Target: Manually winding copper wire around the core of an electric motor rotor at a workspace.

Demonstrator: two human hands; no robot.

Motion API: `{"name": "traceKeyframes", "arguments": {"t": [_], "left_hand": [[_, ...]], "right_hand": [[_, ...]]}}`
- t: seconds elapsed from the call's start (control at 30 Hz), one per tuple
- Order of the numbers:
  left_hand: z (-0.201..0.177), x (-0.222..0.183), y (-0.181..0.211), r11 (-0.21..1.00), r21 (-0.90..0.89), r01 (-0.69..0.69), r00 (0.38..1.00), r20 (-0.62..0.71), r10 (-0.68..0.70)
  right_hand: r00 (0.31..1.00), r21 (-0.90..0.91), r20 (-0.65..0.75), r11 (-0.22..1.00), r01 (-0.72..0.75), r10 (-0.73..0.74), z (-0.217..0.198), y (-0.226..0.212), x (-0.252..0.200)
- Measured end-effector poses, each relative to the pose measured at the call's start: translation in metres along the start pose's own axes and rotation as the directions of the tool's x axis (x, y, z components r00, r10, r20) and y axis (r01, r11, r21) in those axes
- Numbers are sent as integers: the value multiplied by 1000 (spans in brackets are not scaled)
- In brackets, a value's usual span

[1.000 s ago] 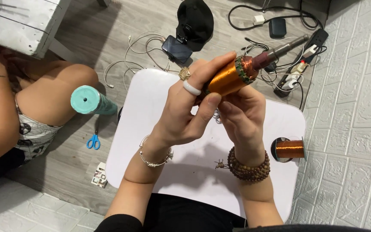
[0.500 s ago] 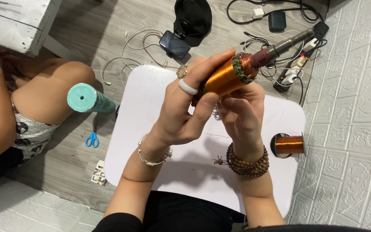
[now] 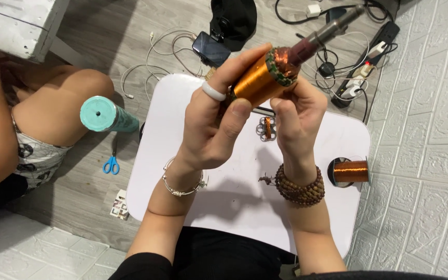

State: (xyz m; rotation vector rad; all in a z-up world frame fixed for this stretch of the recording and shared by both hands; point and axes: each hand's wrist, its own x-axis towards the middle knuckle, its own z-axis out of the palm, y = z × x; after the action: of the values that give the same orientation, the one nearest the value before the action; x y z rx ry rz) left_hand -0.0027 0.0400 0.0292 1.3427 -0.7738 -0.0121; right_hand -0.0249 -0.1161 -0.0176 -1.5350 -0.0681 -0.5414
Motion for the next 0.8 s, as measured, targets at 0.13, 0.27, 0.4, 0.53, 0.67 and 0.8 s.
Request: {"name": "traceKeyframes", "arguments": {"t": [0.13,0.27,0.4,0.53,0.67,0.8], "left_hand": [[1,-1,1,998,-65,13,1000,-6,-13],[0,-3,1,1000,-20,7,1000,8,-6],[-1,-4,3,998,-58,16,1000,-14,-17],[-2,-8,3,991,-133,3,999,-43,-9],[-4,-8,5,991,-125,55,994,-90,-66],[-4,-8,5,980,-196,43,993,-101,-64]], "right_hand": [[1000,-60,-18,998,2,-3,-2,5,2],[994,-138,-23,985,105,-110,-5,12,5],[994,-158,-26,982,100,-105,-3,9,8],[994,-176,-5,978,109,-112,-2,10,9],[994,-189,1,976,110,-112,-2,9,11],[992,-229,-17,966,119,-126,-8,16,12]]}}
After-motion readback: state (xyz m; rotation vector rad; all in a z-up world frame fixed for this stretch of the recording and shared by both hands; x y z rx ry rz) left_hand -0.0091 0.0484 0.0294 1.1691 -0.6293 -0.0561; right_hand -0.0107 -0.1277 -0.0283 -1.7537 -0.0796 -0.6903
